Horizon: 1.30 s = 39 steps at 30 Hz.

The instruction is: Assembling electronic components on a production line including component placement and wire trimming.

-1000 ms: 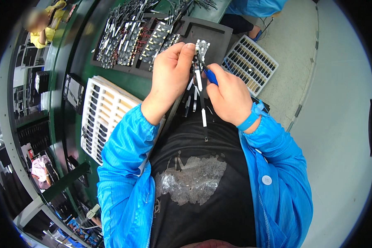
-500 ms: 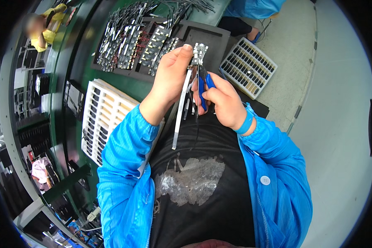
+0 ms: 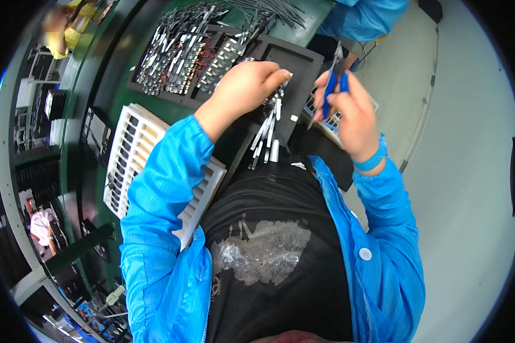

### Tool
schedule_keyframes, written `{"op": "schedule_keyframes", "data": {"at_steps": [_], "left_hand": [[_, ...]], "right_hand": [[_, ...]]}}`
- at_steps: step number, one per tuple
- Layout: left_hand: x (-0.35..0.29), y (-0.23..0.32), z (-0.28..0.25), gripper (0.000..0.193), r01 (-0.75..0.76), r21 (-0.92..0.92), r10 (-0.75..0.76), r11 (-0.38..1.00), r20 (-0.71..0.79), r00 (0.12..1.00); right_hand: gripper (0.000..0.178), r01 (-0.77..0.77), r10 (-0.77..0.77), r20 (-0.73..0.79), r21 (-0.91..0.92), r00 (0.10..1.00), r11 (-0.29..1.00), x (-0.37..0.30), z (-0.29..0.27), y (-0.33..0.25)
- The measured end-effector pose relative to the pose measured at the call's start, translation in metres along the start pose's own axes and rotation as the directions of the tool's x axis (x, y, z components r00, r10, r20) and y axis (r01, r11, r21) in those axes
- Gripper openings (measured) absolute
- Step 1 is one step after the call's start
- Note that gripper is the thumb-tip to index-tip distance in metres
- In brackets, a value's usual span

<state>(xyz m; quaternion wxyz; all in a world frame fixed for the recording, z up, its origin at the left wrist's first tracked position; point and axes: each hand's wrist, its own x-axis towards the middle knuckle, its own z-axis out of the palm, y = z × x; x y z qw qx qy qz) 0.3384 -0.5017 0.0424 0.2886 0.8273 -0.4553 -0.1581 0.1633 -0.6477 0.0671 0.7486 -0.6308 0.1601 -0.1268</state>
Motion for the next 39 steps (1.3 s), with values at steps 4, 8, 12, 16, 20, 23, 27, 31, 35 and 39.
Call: {"op": "schedule_keyframes", "data": {"at_steps": [4, 8, 12, 16, 20, 23, 27, 31, 35, 39], "left_hand": [[0.009, 0.016, 0.01, 0.045, 0.028, 0.146, -0.033, 0.989, 0.033, 0.999], [-0.006, 0.007, 0.023, 0.049, -0.1, 0.214, 0.139, 0.972, -0.175, 0.975], [-0.049, 0.022, -0.005, 0.048, -0.043, 0.413, 0.186, 0.91, -0.314, 0.931], [-0.101, 0.041, -0.04, 0.045, -0.107, 0.148, 0.145, 0.983, -0.277, 0.95], [-0.201, -0.019, -0.099, 0.031, 0.152, 0.076, -0.09, 0.985, -0.526, 0.845], [-0.279, -0.088, -0.134, 0.028, 0.501, 0.095, -0.252, 0.86, -0.775, 0.58], [-0.363, -0.15, -0.156, 0.026, 0.733, 0.244, -0.326, 0.635, -0.776, 0.541], [-0.388, -0.164, -0.156, 0.025, 0.753, 0.209, -0.454, 0.624, -0.687, 0.567], [-0.388, -0.168, -0.151, 0.023, 0.755, 0.175, -0.495, 0.632, -0.659, 0.567], [-0.387, -0.169, -0.164, 0.02, 0.765, 0.184, -0.536, 0.617, -0.614, 0.58]], "right_hand": [[0.028, 0.028, -0.04, -0.071, -0.165, 0.997, 0.986, 0.05, -0.013, -0.021], [0.029, -0.039, 0.023, -0.067, -0.248, 0.997, 0.968, 0.128, -0.023, -0.034], [0.032, -0.115, 0.065, -0.107, -0.583, 0.992, 0.804, 0.23, -0.005, -0.024], [0.039, 0.073, -0.345, 0.046, -0.995, 0.937, 0.066, 0.35, -0.122, 0.042], [0.04, -0.059, -0.084, -0.037, -0.96, 0.996, -0.274, 0.32, -0.001, 0.008], [0.037, -0.097, -0.144, -0.038, -0.898, 0.989, -0.428, 0.292, -0.004, -0.003], [0.037, -0.056, -0.22, 0.05, -0.891, 0.974, -0.45, 0.264, -0.022, -0.008], [0.045, 0.039, -0.271, 0.13, -0.947, 0.954, -0.318, 0.233, -0.032, -0.007], [0.044, 0.169, -0.281, 0.193, -0.98, 0.94, -0.108, 0.192, -0.04, 0.0], [0.044, 0.2, -0.313, 0.184, -0.98, 0.932, 0.021, 0.156, -0.047, 0.01]]}}
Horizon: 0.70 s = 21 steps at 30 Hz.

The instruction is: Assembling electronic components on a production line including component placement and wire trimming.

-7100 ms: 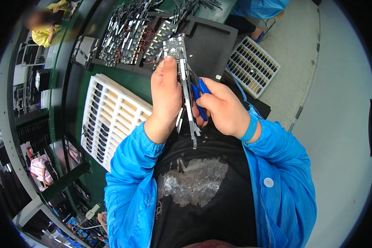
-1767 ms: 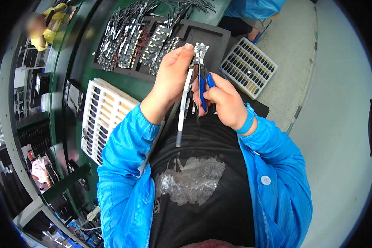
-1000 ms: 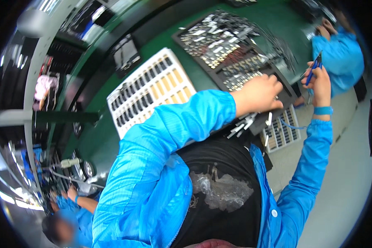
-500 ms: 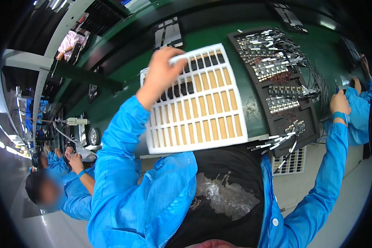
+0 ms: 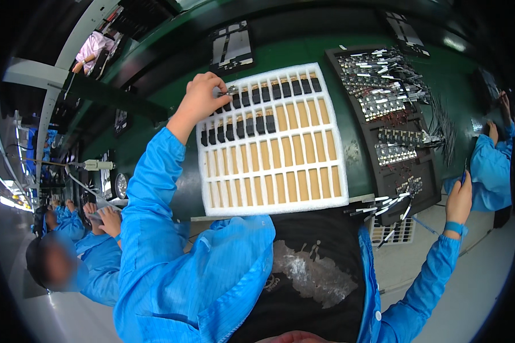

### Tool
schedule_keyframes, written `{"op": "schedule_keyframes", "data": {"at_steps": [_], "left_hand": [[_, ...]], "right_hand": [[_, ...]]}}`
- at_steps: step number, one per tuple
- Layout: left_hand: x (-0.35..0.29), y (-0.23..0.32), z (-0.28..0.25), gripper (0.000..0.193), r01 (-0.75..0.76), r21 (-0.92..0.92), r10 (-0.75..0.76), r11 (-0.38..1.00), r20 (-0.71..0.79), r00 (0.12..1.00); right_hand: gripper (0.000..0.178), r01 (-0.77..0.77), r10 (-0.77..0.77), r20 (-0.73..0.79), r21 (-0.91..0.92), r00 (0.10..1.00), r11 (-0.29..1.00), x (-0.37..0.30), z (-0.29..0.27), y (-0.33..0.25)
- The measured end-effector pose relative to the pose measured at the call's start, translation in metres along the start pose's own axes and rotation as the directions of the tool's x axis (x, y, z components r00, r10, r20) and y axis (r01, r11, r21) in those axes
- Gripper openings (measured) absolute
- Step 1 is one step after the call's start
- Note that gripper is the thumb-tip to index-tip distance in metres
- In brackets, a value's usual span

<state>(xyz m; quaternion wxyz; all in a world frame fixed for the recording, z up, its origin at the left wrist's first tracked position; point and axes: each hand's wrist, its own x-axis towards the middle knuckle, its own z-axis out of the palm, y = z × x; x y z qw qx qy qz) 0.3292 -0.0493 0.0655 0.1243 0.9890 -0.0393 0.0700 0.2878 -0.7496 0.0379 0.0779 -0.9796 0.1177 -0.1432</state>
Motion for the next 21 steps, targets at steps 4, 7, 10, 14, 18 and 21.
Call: {"op": "schedule_keyframes", "data": {"at_steps": [4, 7, 10, 14, 18, 21], "left_hand": [[0.008, -0.01, -0.01, 0.016, -0.128, 0.038, 0.126, 0.991, 0.062, 0.99], [0.017, -0.019, -0.012, 0.015, -0.081, -0.118, 0.082, 0.99, 0.0, 0.997], [0.033, -0.04, -0.01, 0.014, 0.024, -0.372, -0.038, 0.928, -0.031, 0.999], [0.064, -0.058, -0.02, 0.014, 0.076, -0.437, -0.111, 0.896, -0.053, 0.992], [0.105, -0.071, -0.034, 0.015, -0.288, 0.163, 0.324, 0.944, -0.284, 0.902], [0.134, -0.089, -0.03, 0.013, -0.248, 0.247, 0.337, 0.937, -0.443, 0.831]], "right_hand": [[0.044, -0.025, 0.022, 0.034, 0.094, 0.999, 0.995, -0.026, -0.004, 0.001], [0.043, -0.074, 0.065, 0.059, 0.162, 0.996, 0.984, -0.04, -0.003, 0.0], [0.043, -0.087, 0.078, 0.049, 0.224, 0.996, 0.971, -0.052, 0.004, 0.0], [0.044, -0.087, 0.073, 0.058, 0.288, 0.996, 0.954, -0.067, 0.007, 0.004], [0.044, -0.085, 0.064, 0.079, 0.312, 0.995, 0.946, -0.082, 0.007, 0.007], [0.044, -0.08, 0.055, 0.083, 0.334, 0.995, 0.939, -0.091, 0.003, 0.006]]}}
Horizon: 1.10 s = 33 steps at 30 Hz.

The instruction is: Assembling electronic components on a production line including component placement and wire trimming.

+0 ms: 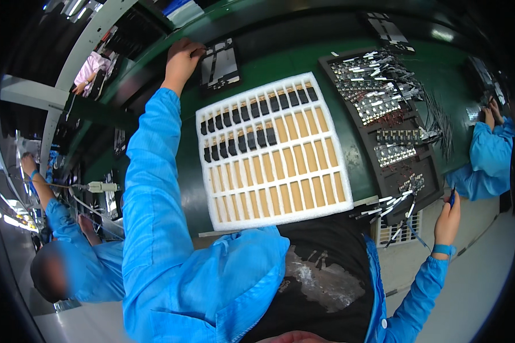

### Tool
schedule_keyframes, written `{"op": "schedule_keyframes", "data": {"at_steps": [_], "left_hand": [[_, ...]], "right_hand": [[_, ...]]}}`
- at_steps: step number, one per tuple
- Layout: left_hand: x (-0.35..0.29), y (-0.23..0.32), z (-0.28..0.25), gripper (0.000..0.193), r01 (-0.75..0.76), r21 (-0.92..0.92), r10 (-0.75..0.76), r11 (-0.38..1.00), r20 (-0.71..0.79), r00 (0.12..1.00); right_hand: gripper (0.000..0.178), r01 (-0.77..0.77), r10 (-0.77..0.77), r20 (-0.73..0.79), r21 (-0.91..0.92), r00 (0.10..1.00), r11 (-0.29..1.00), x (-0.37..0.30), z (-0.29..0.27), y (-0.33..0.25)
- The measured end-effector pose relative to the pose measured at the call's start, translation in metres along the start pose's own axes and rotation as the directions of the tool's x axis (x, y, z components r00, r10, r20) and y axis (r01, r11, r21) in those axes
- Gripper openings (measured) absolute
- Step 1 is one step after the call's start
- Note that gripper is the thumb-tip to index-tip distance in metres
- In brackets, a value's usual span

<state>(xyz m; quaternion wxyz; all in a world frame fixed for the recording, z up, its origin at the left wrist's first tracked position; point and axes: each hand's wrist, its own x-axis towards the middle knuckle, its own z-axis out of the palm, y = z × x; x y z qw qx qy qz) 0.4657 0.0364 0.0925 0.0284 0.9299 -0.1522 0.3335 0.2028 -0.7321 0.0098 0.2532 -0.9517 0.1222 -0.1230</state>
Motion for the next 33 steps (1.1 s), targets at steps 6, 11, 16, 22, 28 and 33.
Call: {"op": "schedule_keyframes", "data": {"at_steps": [6, 11, 16, 22, 28, 33], "left_hand": [[-0.021, -0.017, 0.045, 0.012, 0.034, -0.089, -0.033, 0.995, 0.013, 0.999], [-0.069, -0.033, 0.069, 0.016, 0.179, -0.169, -0.149, 0.969, 0.174, 0.973], [-0.082, -0.042, 0.076, 0.025, 0.325, -0.077, -0.3, 0.943, 0.234, 0.925], [-0.076, -0.071, 0.058, 0.019, 0.367, -0.301, -0.342, 0.88, 0.133, 0.93], [-0.014, 0.145, 0.008, 0.012, 0.108, -0.647, 0.077, 0.755, 0.252, 0.965], [-0.005, 0.369, -0.05, 0.022, -0.159, -0.733, 0.56, 0.661, 0.341, 0.756]], "right_hand": [[0.043, -0.081, 0.081, 0.011, 0.01, 0.997, 0.997, -0.022, -0.011, 0.005], [0.042, -0.084, 0.085, 0.029, -0.011, 0.996, 0.996, -0.034, -0.017, -0.006], [0.038, -0.081, 0.085, -0.059, 0.061, 0.995, 0.995, -0.036, -0.013, -0.02], [0.034, 0.072, -0.07, -0.058, 0.033, 0.996, 0.997, -0.003, -0.007, -0.093], [0.03, 0.145, -0.148, -0.016, -0.142, 0.989, 0.979, 0.017, 0.005, -0.081], [0.028, 0.243, -0.263, -0.001, -0.375, 0.965, 0.895, 0.034, 0.018, -0.055]]}}
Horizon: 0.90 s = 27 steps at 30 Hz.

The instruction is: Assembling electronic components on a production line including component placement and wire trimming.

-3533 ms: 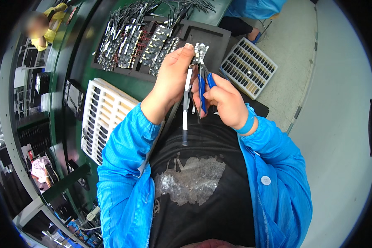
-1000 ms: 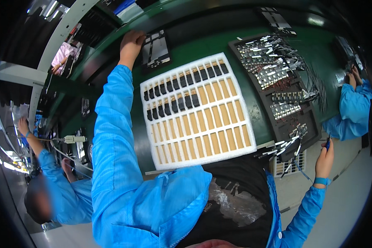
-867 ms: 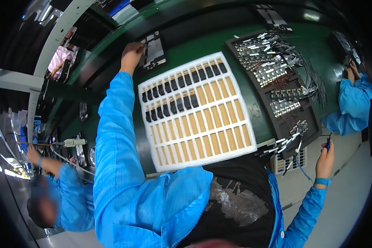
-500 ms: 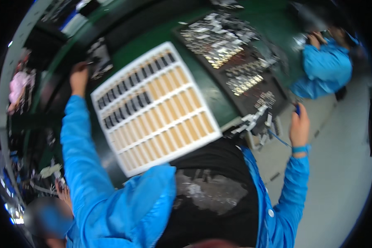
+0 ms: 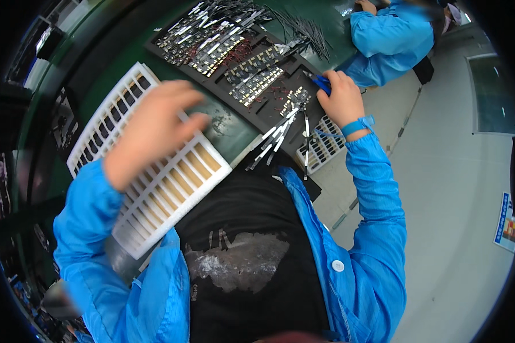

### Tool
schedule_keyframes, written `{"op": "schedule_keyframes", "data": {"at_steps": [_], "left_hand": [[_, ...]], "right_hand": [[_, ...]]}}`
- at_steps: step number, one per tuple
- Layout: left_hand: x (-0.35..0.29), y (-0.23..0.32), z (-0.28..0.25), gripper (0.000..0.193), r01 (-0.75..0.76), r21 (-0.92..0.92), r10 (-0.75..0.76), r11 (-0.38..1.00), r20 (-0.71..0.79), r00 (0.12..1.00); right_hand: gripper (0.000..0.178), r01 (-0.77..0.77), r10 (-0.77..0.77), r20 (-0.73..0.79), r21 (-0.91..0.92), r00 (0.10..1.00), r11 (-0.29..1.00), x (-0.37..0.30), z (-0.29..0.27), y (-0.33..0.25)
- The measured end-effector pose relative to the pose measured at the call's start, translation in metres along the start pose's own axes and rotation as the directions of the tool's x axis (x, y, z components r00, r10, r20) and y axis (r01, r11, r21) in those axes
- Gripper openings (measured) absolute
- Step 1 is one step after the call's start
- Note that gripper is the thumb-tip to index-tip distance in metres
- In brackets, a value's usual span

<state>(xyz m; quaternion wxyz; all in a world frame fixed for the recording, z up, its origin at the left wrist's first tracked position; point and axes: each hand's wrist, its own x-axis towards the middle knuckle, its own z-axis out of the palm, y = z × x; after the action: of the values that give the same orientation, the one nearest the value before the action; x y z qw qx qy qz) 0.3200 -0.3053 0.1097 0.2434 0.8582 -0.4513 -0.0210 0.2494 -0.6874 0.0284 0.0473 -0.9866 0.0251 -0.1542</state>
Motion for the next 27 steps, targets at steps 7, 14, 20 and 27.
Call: {"op": "schedule_keyframes", "data": {"at_steps": [7, 14, 20, 27], "left_hand": [[0.078, 0.078, 0.132, 0.046, -0.081, 0.226, 0.067, 0.971, 0.067, 0.995], [0.087, 0.076, 0.149, 0.045, 0.028, 0.276, -0.047, 0.961, 0.063, 0.997], [0.085, 0.085, 0.152, 0.034, 0.078, 0.21, -0.112, 0.974, 0.158, 0.981], [0.088, 0.09, 0.149, 0.035, 0.2, 0.089, -0.218, 0.976, 0.316, 0.923]], "right_hand": [[0.042, 0.08, -0.076, -0.204, 0.011, 0.976, 0.997, 0.003, 0.019, -0.019], [0.024, -0.304, 0.375, -0.045, 0.498, 0.926, 0.812, -0.063, -0.009, -0.037], [0.024, -0.511, 0.384, 0.359, 0.735, 0.851, 0.446, -0.111, 0.008, -0.058], [0.023, -0.579, 0.243, 0.536, 0.798, 0.808, 0.167, -0.106, 0.005, -0.065]]}}
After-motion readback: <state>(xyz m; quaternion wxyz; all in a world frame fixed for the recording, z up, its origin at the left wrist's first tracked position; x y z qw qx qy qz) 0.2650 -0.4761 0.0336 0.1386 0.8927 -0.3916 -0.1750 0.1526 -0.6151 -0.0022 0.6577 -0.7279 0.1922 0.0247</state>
